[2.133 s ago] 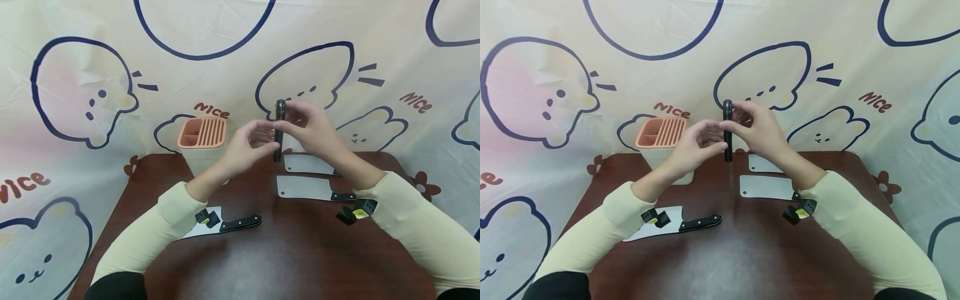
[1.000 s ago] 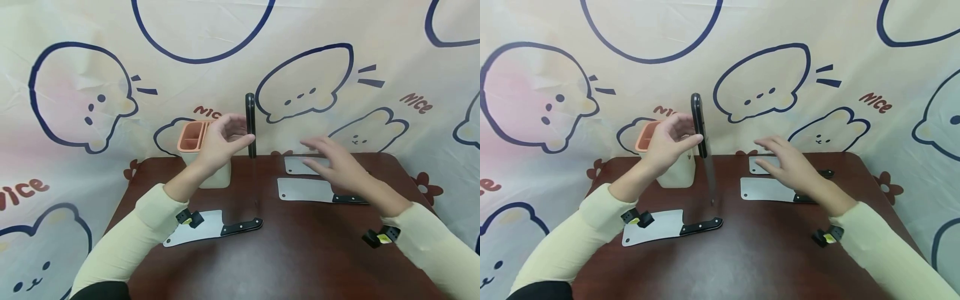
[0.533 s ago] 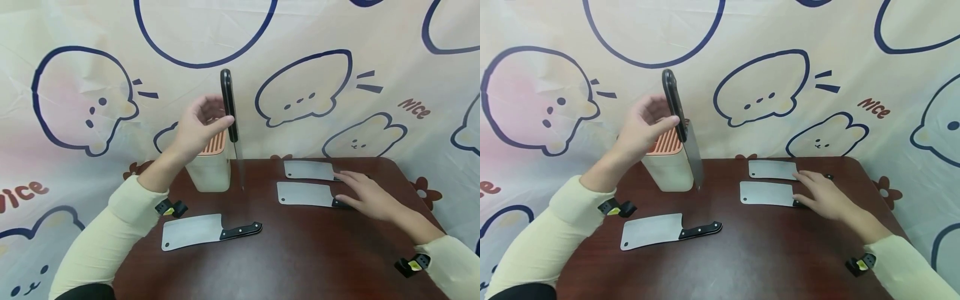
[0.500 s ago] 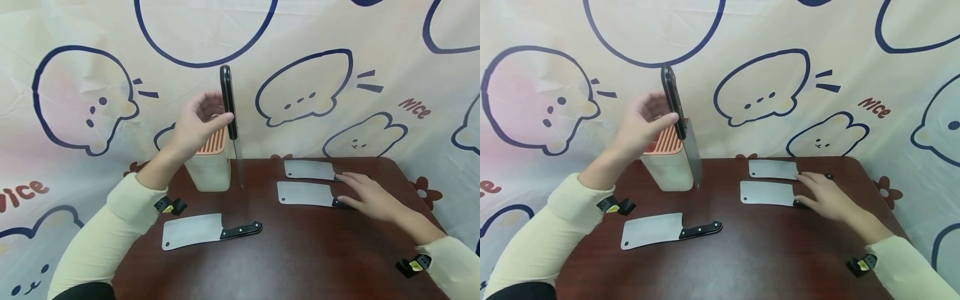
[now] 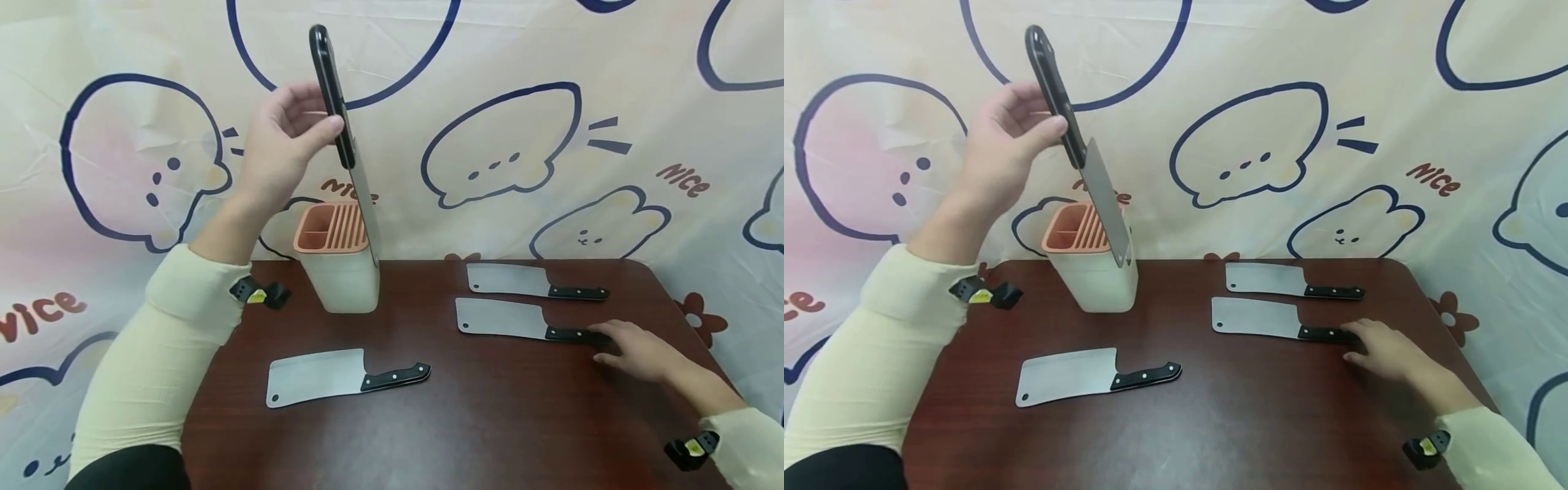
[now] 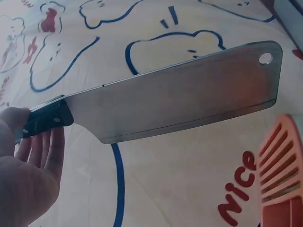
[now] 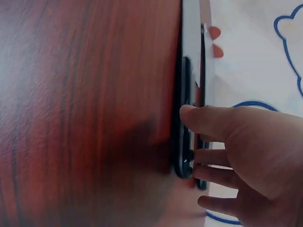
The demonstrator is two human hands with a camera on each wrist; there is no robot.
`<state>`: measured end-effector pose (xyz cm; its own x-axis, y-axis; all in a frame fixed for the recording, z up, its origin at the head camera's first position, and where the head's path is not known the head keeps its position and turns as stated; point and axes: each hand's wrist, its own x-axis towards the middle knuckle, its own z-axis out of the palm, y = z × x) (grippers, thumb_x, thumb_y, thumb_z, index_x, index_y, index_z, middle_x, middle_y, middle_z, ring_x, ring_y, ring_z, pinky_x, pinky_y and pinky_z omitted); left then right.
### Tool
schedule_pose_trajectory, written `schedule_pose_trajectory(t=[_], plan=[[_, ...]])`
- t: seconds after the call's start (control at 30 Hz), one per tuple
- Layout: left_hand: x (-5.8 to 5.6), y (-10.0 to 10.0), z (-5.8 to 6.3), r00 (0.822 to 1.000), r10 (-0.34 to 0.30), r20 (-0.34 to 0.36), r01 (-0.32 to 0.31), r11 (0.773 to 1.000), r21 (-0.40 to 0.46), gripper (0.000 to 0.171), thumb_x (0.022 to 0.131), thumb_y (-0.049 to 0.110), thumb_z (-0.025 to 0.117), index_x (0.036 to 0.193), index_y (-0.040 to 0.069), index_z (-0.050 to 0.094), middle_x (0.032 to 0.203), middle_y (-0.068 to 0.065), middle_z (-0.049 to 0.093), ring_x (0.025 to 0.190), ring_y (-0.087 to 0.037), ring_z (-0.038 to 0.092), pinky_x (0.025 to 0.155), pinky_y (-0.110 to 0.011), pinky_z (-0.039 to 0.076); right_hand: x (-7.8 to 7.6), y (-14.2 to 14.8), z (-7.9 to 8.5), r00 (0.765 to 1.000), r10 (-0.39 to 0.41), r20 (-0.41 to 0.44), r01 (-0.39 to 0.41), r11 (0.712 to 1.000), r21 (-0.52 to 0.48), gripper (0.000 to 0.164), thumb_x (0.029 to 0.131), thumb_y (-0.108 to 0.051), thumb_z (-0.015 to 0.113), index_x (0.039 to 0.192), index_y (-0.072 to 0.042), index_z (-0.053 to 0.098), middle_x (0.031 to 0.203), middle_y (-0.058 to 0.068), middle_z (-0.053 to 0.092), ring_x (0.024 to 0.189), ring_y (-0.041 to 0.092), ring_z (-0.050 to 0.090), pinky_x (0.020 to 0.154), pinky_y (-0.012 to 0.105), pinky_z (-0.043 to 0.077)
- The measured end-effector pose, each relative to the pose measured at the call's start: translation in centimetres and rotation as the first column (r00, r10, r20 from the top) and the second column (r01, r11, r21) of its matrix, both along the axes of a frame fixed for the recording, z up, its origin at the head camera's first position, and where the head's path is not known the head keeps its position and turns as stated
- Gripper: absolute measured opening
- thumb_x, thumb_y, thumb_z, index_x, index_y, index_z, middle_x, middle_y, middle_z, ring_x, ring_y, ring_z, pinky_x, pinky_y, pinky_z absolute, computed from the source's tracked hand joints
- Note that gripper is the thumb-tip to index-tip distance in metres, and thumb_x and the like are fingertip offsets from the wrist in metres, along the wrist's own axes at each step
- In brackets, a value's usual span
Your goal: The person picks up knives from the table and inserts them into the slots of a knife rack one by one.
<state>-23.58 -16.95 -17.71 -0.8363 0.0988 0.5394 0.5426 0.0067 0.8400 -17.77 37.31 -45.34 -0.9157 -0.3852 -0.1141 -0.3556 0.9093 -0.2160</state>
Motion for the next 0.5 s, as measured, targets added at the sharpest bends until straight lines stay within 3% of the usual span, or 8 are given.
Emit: schedule_pose_trajectory(t=[0.27, 0.5], plan=[[-1.2, -0.9, 1.5, 0.996, 0.086, 0.002, -0.086, 0.994, 0.06, 0.036, 0.096, 0.002, 0.068, 0.131, 0.004, 0.059, 0.12, -0.008, 0.064, 0.114, -0.023, 0.062, 0.102, -0.031, 0.051, -0.2, 0.6, -1.0, 0.998, -0.02, -0.063, 0.019, 1.0, -0.023, 0.05, 0.084, -0.018, 0.083, 0.127, 0.001, 0.065, 0.119, 0.026, 0.06, 0.111, 0.045, 0.056, 0.087, 0.065, 0.049], [-2.1, -1.2, 1.4, 0.994, 0.114, -0.001, -0.113, 0.991, 0.065, 0.036, 0.096, 0.001, 0.067, 0.132, 0.003, 0.06, 0.121, -0.009, 0.064, 0.115, -0.024, 0.062, 0.102, -0.031, 0.051, -0.5, 0.8, -1.5, 0.996, -0.042, -0.081, 0.04, 0.999, -0.03, 0.047, 0.084, -0.019, 0.083, 0.124, -0.001, 0.067, 0.117, 0.024, 0.058, 0.107, 0.043, 0.054, 0.085, 0.063, 0.05]])
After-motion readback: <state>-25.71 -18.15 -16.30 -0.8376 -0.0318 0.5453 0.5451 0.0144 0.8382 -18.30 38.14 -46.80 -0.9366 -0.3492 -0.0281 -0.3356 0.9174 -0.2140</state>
